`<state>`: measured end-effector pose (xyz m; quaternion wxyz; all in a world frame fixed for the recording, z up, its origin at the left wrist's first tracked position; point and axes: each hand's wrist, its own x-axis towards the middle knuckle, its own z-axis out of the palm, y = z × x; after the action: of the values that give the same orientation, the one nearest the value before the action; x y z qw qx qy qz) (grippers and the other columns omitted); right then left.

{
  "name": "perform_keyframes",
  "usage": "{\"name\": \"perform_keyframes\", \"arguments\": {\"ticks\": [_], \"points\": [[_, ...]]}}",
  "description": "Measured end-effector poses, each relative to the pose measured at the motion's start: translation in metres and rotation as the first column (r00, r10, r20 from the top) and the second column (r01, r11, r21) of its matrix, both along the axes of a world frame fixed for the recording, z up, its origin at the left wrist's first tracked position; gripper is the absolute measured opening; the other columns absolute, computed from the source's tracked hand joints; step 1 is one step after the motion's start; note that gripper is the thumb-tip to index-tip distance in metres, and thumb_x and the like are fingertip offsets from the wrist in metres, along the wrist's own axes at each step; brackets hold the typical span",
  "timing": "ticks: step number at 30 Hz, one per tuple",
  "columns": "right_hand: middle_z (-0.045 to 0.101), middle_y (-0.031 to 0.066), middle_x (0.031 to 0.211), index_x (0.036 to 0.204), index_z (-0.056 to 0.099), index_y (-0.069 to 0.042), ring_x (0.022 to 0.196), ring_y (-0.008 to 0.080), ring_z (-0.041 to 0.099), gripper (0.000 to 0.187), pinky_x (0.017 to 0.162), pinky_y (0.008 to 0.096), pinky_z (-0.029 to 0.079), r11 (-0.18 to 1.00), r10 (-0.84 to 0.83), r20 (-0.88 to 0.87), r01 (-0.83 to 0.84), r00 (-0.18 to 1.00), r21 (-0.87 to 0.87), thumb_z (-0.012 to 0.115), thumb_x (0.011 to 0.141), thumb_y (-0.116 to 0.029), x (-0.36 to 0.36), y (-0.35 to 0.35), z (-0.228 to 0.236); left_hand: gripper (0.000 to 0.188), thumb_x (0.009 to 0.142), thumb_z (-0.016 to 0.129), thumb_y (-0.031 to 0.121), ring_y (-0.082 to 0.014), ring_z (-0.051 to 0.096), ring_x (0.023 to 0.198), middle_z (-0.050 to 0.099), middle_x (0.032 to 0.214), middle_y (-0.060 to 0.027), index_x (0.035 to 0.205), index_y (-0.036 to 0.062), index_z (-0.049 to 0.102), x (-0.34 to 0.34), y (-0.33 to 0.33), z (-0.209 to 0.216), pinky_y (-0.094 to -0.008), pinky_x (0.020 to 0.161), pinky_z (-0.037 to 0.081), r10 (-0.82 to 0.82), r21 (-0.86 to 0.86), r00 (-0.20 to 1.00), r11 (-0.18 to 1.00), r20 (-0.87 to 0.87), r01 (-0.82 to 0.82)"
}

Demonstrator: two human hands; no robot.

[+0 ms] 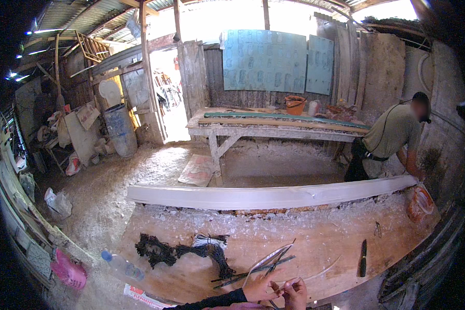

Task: The person walks through a workshop area and retrieves a knife and a white cable. They stand at a workbench and repeatedly strip and cut sections of the cable while another person wipes a long white board in the background.

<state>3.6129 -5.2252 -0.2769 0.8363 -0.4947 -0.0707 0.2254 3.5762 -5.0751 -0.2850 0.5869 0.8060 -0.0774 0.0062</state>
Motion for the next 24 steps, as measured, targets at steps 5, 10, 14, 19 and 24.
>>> {"name": "perform_keyframes", "arguments": {"ticks": [5, 10, 14, 19, 24], "points": [[0.045, -0.0016, 0.067, 0.079, 0.045, -0.011, 0.056, 0.0068, 0.045, 0.015, 0.050, 0.0189, 0.036, 0.997, -0.071, -0.058, 0.069, 0.996, -0.029, 0.058, 0.082, -0.017, 0.000, -0.001, 0.001, 0.062, 0.073, 0.055, 0.005, -0.0109, 0.054, 0.073, 0.056, 0.074, -0.0043, 0.129, 0.0103, 0.028, 0.006, 0.002, -0.019, -0.0227, 0.068, 0.041, -0.123, -0.223, 0.990, 0.969, -0.070, 0.104], [0.046, -0.0019, 0.069, 0.081, 0.046, -0.010, 0.062, 0.0072, 0.046, 0.014, 0.055, 0.0205, 0.038, 0.992, -0.093, -0.026, 0.090, 0.995, -0.091, 0.058, 0.082, -0.017, 0.005, -0.011, 0.002, 0.048, 0.078, 0.059, 0.012, -0.0126, 0.052, 0.082, 0.053, 0.090, -0.0021, 0.119, 0.0049, 0.034, 0.012, 0.017, -0.048, -0.0272, 0.074, 0.043, -0.123, -0.387, 0.982, 0.920, -0.144, 0.058], [0.052, 0.0012, 0.076, 0.090, 0.050, -0.006, 0.072, 0.0106, 0.050, 0.015, 0.070, 0.0245, 0.041, 0.991, -0.134, 0.048, 0.135, 0.990, -0.011, 0.057, 0.082, -0.016, 0.005, -0.011, 0.000, 0.039, 0.079, 0.057, 0.010, -0.0103, 0.052, 0.079, 0.053, 0.087, -0.0012, 0.114, 0.0059, 0.040, 0.015, 0.028, -0.064, -0.0244, 0.072, 0.042, -0.024, -0.478, 0.962, 0.871, -0.270, -0.112], [0.058, 0.0067, 0.088, 0.102, 0.052, -0.001, 0.084, 0.0143, 0.054, 0.025, 0.081, 0.0275, 0.041, 0.997, 0.000, -0.014, 0.001, 1.000, 0.081, 0.055, 0.083, -0.015, -0.004, -0.014, 0.008, 0.031, 0.080, 0.058, 0.016, -0.0094, 0.053, 0.072, 0.055, 0.082, 0.0001, 0.107, 0.0073, 0.047, 0.014, 0.028, -0.069, -0.0247, 0.069, 0.045, -0.049, -0.655, 0.846, 0.657, -0.531, -0.373], [0.060, 0.0099, 0.092, 0.105, 0.053, 0.002, 0.084, 0.0148, 0.055, 0.029, 0.077, 0.0271, 0.043, 0.993, 0.073, 0.085, -0.080, 0.994, 0.085, 0.057, 0.081, -0.014, -0.008, -0.015, 0.007, 0.028, 0.079, 0.060, 0.019, -0.0061, 0.052, 0.065, 0.055, 0.076, 0.0023, 0.103, 0.0087, 0.051, 0.015, 0.029, -0.059, -0.0223, 0.060, 0.044, -0.009, -0.610, 0.849, 0.699, -0.528, -0.372]]}}
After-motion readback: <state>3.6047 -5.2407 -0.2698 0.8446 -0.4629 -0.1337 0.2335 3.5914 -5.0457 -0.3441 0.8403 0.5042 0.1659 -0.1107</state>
